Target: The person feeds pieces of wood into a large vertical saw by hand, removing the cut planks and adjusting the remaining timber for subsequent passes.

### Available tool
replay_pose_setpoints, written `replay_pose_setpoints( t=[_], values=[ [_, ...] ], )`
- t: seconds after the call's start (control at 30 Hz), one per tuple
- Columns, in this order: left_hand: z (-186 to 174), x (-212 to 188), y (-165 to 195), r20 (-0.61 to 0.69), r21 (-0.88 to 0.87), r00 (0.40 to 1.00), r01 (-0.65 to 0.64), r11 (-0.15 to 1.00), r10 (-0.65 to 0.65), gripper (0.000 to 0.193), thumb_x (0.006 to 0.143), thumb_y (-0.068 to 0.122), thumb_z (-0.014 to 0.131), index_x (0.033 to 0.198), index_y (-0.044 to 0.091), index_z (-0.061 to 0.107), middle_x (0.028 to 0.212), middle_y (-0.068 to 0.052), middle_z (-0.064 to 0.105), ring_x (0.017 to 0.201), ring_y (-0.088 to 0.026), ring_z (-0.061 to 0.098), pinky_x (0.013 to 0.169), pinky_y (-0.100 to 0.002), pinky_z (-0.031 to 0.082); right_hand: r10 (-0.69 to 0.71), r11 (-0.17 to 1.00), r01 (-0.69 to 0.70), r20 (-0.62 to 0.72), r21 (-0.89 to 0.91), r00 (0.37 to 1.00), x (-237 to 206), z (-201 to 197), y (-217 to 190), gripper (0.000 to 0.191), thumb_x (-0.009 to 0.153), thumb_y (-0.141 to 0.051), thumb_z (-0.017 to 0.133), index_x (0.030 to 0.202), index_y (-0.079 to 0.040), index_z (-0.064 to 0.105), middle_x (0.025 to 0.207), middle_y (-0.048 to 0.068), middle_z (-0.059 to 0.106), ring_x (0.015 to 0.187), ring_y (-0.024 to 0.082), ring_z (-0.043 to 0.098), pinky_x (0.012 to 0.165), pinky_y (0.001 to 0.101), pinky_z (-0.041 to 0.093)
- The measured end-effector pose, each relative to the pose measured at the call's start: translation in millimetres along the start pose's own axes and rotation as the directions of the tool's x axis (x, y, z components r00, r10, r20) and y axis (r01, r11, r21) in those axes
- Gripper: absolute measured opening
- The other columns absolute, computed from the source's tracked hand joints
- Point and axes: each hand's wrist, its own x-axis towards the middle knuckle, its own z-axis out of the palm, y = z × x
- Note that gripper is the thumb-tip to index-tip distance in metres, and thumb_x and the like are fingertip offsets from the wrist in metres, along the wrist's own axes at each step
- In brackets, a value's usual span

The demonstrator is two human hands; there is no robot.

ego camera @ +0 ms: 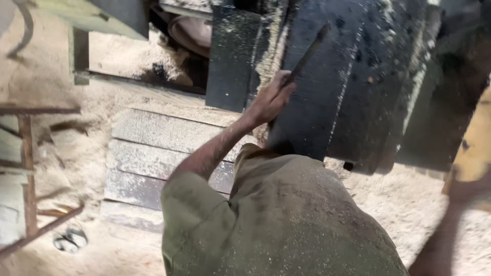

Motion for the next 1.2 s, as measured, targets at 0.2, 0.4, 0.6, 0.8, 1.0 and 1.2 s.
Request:
replay_pose_setpoints(
  t=[0.2,0.4,0.6,0.8,1.0,1.2],
  values=[
    [-114,-54,-29,-0.475,0.573,0.682,-0.241,0.783,0.557,0.038,0.125,0.036,0.032,0.157,0.017,0.04,0.101,-0.013,0.069,0.075,-0.015,0.068,0.06,-0.025,0.064,-0.565,0.769,0.445,0.164,0.459,0.808,-42,53,-212,0.079,0.093,-0.046,0.08,0.156,-0.012,0.046,0.159,0.015,0.048,0.155,0.037,0.034,0.128,0.0573,0.028],
    [-190,-22,-126,-0.765,-0.485,0.501,-0.034,0.874,-0.405,0.052,0.109,0.041,0.044,0.147,0.005,0.049,0.079,-0.01,0.069,0.048,-0.014,0.055,0.041,-0.028,0.047,-0.76,0.631,0.626,0.205,0.458,0.617,-14,76,-328,0.08,0.094,-0.06,0.07,0.154,-0.013,0.046,0.159,0.015,0.043,0.157,0.036,0.028,0.129,0.0631,0.011],
    [-226,70,-150,-0.508,-0.756,0.47,0.159,0.635,-0.722,0.043,0.108,0.042,0.044,0.129,0.005,0.046,0.076,-0.011,0.067,0.052,-0.02,0.06,0.044,-0.035,0.047,-0.745,0.657,0.632,0.223,0.41,0.629,-10,76,-334,0.076,0.091,-0.062,0.065,0.148,-0.015,0.05,0.155,0.014,0.042,0.154,0.036,0.027,0.126,0.0613,0.01],
    [-202,106,-153,-0.332,-0.802,0.553,0.261,0.538,-0.764,0.049,0.11,0.043,0.046,0.133,0.0,0.041,0.078,-0.013,0.067,0.057,-0.021,0.06,0.049,-0.035,0.048,-0.728,0.671,0.645,0.156,0.366,0.668,-6,70,-332,0.07,0.091,-0.06,0.062,0.145,-0.018,0.048,0.152,0.011,0.043,0.151,0.033,0.028,0.125,0.0592,0.01],
    [-210,116,-172,-0.314,-0.786,0.546,0.31,0.535,-0.777,0.057,0.112,0.044,0.048,0.138,-0.005,0.036,0.08,-0.014,0.067,0.061,-0.022,0.061,0.053,-0.035,0.048,-0.736,0.654,0.651,0.125,0.385,0.666,-10,70,-335,0.069,0.093,-0.059,0.061,0.146,-0.018,0.046,0.152,0.01,0.042,0.151,0.032,0.028,0.124,0.0577,0.01],
    [-225,112,-185,-0.314,-0.762,0.546,0.344,0.549,-0.777,0.064,0.114,0.045,0.05,0.142,-0.01,0.031,0.083,-0.015,0.067,0.066,-0.023,0.062,0.057,-0.034,0.049,-0.735,0.661,0.646,0.156,0.381,0.66,-8,71,-335,0.068,0.092,-0.058,0.062,0.145,-0.017,0.047,0.152,0.01,0.042,0.15,0.032,0.027,0.124,0.0579,0.009]
  ],
)
